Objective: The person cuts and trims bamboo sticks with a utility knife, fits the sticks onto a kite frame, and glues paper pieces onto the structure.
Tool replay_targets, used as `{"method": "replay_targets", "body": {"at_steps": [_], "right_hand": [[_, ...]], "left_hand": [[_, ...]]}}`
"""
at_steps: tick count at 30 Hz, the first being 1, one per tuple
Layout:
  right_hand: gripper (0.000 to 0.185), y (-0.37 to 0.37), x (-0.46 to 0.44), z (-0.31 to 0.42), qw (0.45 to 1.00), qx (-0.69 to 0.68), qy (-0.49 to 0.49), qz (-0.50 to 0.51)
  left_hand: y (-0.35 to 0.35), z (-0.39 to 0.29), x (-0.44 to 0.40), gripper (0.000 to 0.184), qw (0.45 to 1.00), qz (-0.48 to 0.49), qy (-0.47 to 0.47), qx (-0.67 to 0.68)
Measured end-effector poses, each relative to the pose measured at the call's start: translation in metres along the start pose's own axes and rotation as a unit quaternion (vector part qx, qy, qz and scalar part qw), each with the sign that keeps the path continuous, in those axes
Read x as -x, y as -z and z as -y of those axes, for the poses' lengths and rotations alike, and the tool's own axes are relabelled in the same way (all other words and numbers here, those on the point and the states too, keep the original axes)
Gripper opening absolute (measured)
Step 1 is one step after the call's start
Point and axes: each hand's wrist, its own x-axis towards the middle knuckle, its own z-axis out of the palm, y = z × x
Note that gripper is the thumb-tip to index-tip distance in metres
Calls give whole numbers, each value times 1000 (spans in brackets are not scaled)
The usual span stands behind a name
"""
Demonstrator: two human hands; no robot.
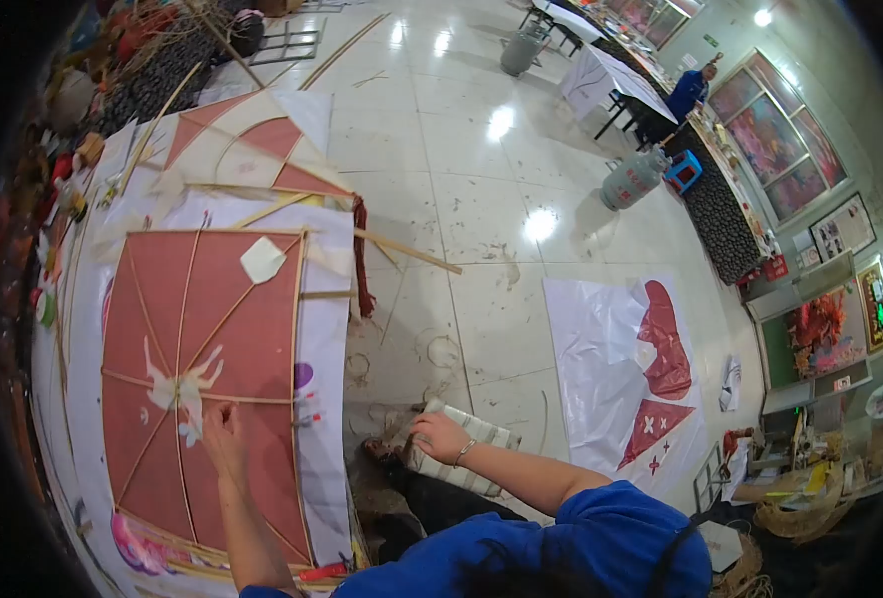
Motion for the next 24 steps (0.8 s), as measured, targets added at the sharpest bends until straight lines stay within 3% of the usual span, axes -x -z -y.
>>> {"method": "replay_targets", "body": {"at_steps": [2, 5, 9, 11, 14, 17, 18, 19, 20, 21, 22, 24], "right_hand": [[21, 10, -9, -10, 1000, -5, -25, 6], [20, 2, -18, -34, 998, -4, -64, -23], [20, 5, -46, -38, 997, -23, -77, 0], [20, -5, -67, -47, 996, -29, -71, -46], [22, -13, -105, -56, 993, -47, -66, -91], [29, 5, -163, -62, 986, -74, -77, -129], [30, 14, -182, -64, 983, -43, -31, -173], [29, 21, -205, -65, 976, -104, -119, -151], [30, 38, -229, -60, 966, -148, -78, -198], [31, 49, -252, -57, 954, -182, -95, -217], [32, 55, -274, -62, 955, -145, -42, -256], [33, 72, -313, -51, 945, -191, -67, -257]], "left_hand": [[-19, -1, -46, 18, 998, 33, -56, -22], [-67, 14, -118, 18, 978, -1, -186, -99], [-111, -8, -207, 29, 969, 26, -223, -104], [-128, -26, -238, 33, 977, 51, -183, -94], [-159, -29, -282, 35, 968, 56, -214, -117], [-186, -35, -306, 32, 964, 65, -223, -130], [-192, -32, -312, 33, 943, 46, -289, -155], [-199, -33, -313, 34, 953, 51, -266, -132], [-203, -30, -318, 35, 948, 47, -285, -133], [-207, -30, -320, 36, 940, 31, -310, -141], [-213, -29, -326, 36, 932, 18, -332, -143], [-219, -29, -324, 35, 930, 18, -343, -133]]}}
